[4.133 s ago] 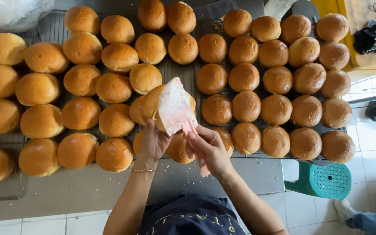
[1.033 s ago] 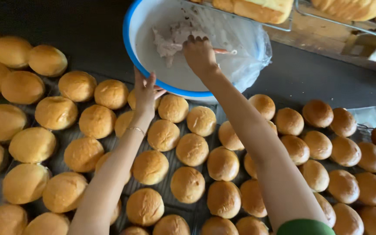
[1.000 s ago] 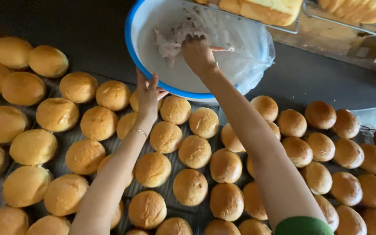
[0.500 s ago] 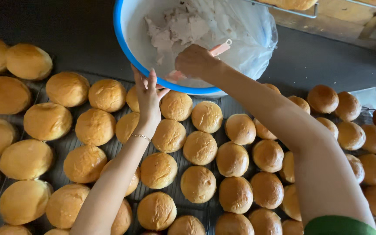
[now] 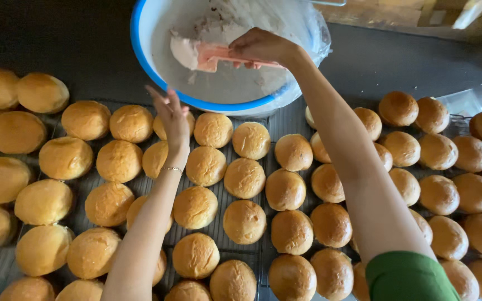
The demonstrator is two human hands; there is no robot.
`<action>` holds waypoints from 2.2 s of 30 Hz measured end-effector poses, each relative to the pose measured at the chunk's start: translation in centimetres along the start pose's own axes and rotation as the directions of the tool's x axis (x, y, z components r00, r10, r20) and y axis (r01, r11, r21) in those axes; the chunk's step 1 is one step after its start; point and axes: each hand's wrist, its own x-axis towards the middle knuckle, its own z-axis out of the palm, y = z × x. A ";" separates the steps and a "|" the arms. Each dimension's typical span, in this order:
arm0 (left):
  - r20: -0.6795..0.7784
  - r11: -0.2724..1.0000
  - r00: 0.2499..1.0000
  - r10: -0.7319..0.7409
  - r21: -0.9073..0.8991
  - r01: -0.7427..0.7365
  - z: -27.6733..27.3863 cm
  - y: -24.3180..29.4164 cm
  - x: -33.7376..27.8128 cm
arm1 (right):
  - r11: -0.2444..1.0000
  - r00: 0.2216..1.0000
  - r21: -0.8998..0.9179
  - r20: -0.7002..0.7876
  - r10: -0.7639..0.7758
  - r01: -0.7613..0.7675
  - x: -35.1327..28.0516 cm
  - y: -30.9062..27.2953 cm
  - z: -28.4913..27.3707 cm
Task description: The person scoops butter from a bowl using a pink spatula and spreads it onto the cut surfaces of round bread rolls. The person repeatedly picks up rolls, applies butter, and places them back on a metal rack.
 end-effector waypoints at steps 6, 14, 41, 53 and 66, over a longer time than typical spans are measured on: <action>-0.190 0.914 0.894 0.406 0.085 -0.397 1.1 0.9 -5.4 | 0.944 0.963 0.229 -0.179 -0.200 0.238 -10.2 1.9 0.3; 0.140 0.925 0.955 0.263 0.245 -0.291 8.2 -4.5 -13.8 | 0.817 0.968 0.526 -0.050 -0.247 0.236 -28.4 3.1 2.9; 0.855 -0.100 0.515 -0.056 0.509 -0.855 37.4 -13.3 -28.9 | 0.636 0.625 0.771 -0.482 0.614 -0.030 -71.5 36.1 12.9; 0.827 -0.274 0.514 0.230 0.562 -0.781 40.2 -15.5 -24.3 | 0.559 0.634 0.825 -0.477 0.609 0.083 -69.0 32.6 12.9; 0.386 0.986 0.922 0.024 -0.160 0.041 37.6 -9.1 -32.6 | 0.461 0.525 0.804 -0.594 0.609 0.375 -59.9 27.5 15.3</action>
